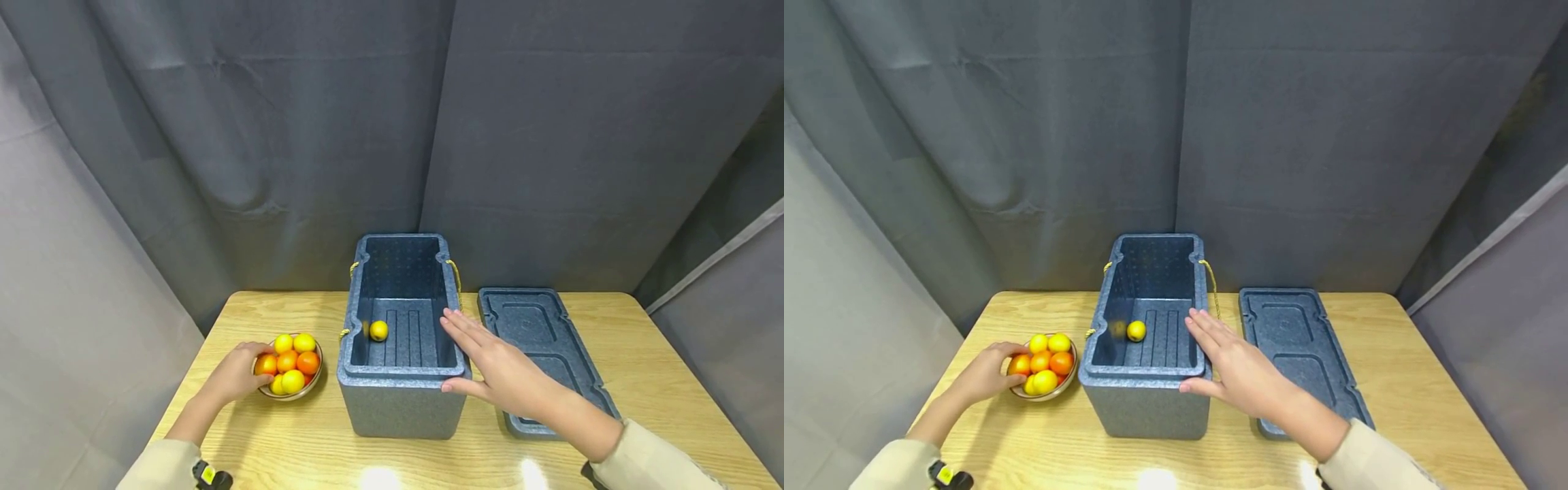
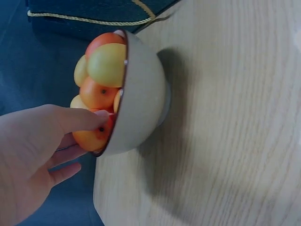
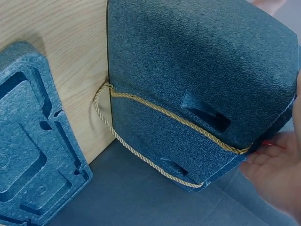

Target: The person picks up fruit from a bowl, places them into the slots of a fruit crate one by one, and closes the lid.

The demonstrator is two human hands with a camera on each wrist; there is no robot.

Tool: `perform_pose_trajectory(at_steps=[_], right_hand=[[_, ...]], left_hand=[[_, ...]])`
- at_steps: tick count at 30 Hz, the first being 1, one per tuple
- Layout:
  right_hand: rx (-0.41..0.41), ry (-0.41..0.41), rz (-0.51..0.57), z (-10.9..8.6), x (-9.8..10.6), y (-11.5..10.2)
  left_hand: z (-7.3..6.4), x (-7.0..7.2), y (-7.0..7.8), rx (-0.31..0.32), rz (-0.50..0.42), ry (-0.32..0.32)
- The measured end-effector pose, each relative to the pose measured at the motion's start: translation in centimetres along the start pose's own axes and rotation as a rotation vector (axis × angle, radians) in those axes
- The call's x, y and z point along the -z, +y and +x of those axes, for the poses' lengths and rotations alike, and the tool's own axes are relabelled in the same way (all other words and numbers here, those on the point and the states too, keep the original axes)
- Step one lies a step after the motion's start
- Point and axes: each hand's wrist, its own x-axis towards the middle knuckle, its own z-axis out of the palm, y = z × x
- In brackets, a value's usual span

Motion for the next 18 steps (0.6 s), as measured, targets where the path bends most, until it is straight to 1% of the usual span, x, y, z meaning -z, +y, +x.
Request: perform_pose_trajectory(at_steps=[6, 9, 13, 18], right_hand=[[0.005, 0.006, -0.001, 0.0, 0.0, -0.1], [-0.002, 0.002, 0.002, 0.0, 0.1, -0.1], [0.003, 0.005, -0.002, 0.0, 0.1, -0.1], [0.006, 0.006, -0.007, 0.0, 0.1, -0.2]], left_hand=[[-0.1, 0.8, -0.4, 0.020, -0.158, -0.041], [0.0, 1.1, -0.6, 0.030, -0.212, -0.053], [0.1, 1.4, -0.7, 0.027, -0.232, -0.051], [0.2, 1.7, -0.7, 0.026, -0.267, -0.064]])
